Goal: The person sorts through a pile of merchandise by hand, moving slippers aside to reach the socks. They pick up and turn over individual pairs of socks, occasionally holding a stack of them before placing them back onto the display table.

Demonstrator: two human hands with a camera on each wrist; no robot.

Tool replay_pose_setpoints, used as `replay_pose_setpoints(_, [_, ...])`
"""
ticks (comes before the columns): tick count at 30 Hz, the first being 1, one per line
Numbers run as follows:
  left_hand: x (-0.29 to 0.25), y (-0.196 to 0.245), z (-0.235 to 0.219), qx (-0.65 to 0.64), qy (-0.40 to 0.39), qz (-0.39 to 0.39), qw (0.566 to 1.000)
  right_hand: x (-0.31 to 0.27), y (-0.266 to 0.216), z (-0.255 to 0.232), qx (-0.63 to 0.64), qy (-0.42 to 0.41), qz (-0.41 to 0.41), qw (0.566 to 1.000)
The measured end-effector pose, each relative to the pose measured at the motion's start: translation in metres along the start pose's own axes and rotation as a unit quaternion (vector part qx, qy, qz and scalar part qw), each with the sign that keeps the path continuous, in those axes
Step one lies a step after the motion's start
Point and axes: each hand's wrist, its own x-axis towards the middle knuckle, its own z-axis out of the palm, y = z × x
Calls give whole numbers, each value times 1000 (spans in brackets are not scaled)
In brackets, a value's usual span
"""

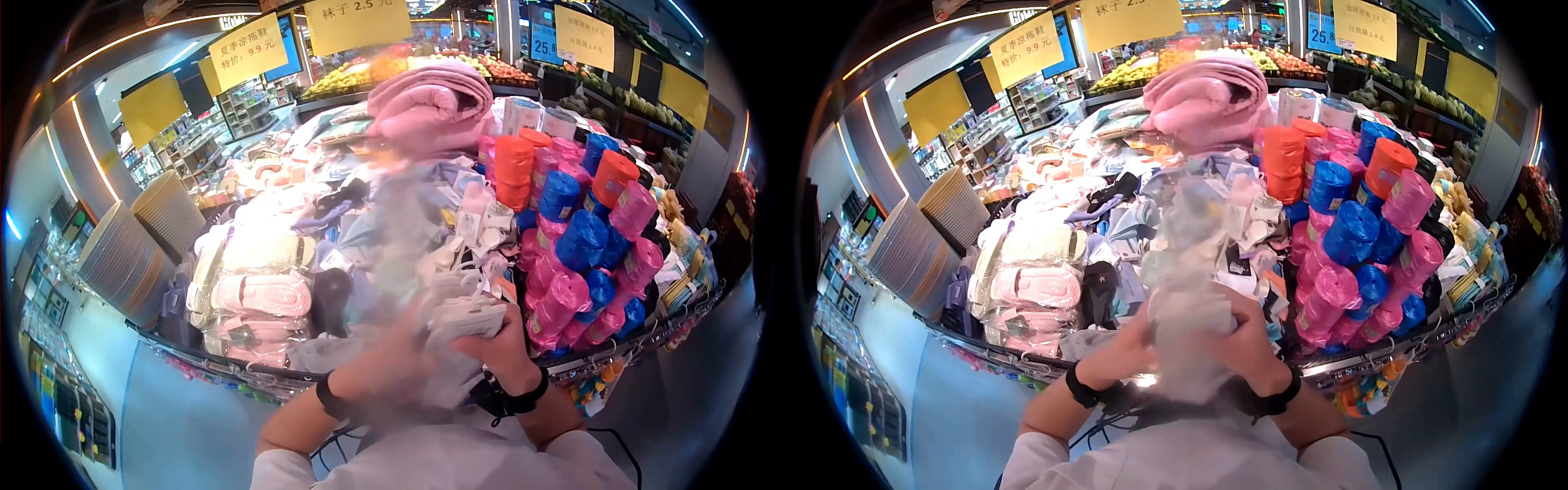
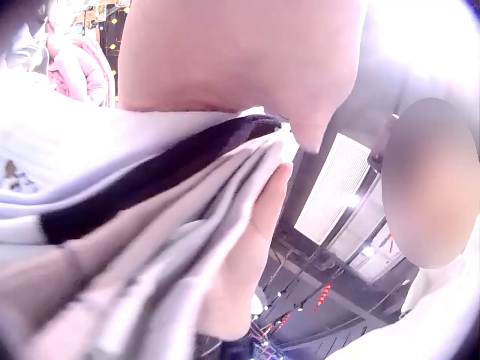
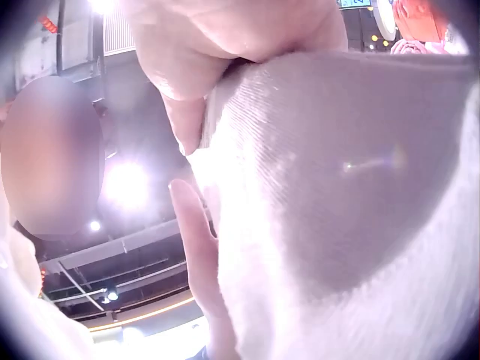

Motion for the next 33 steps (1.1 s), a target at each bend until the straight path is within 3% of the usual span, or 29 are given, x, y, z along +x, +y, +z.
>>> replay_pose_setpoints(4, [-6, -19, 23, -27, -7, -70, 997, 0, 1, 3, 20, 29, -58, 998])
replay_pose_setpoints(9, [-14, -32, 31, -72, 37, -63, 995, -4, 7, -3, -17, -16, -59, 998])
replay_pose_setpoints(13, [-18, -39, 28, -18, 4, -85, 996, -6, 3, 3, 0, 5, -7, 1000])
replay_pose_setpoints(16, [-20, -53, 35, -21, 13, -69, 997, -8, 18, -5, -15, -19, -62, 998])
replay_pose_setpoints(19, [-17, -56, 42, -35, 42, -21, 998, -9, 25, -3, -3, 34, -97, 995])
replay_pose_setpoints(22, [-10, -50, 38, 12, 24, -14, 1000, -1, 10, 22, 83, 162, -150, 972])
replay_pose_setpoints(25, [-2, -53, 34, 47, 24, -24, 998, 0, 3, 18, 117, 109, -87, 983])
replay_pose_setpoints(28, [-2, -48, 35, 50, 22, -39, 998, -1, 13, -12, 36, 6, 63, 997])
replay_pose_setpoints(31, [-1, -53, 34, 61, 3, -58, 996, -7, 14, -16, -21, 42, 56, 997])
replay_pose_setpoints(33, [2, -50, 31, 84, -4, -58, 995, -11, 29, -25, 32, 145, 46, 988])
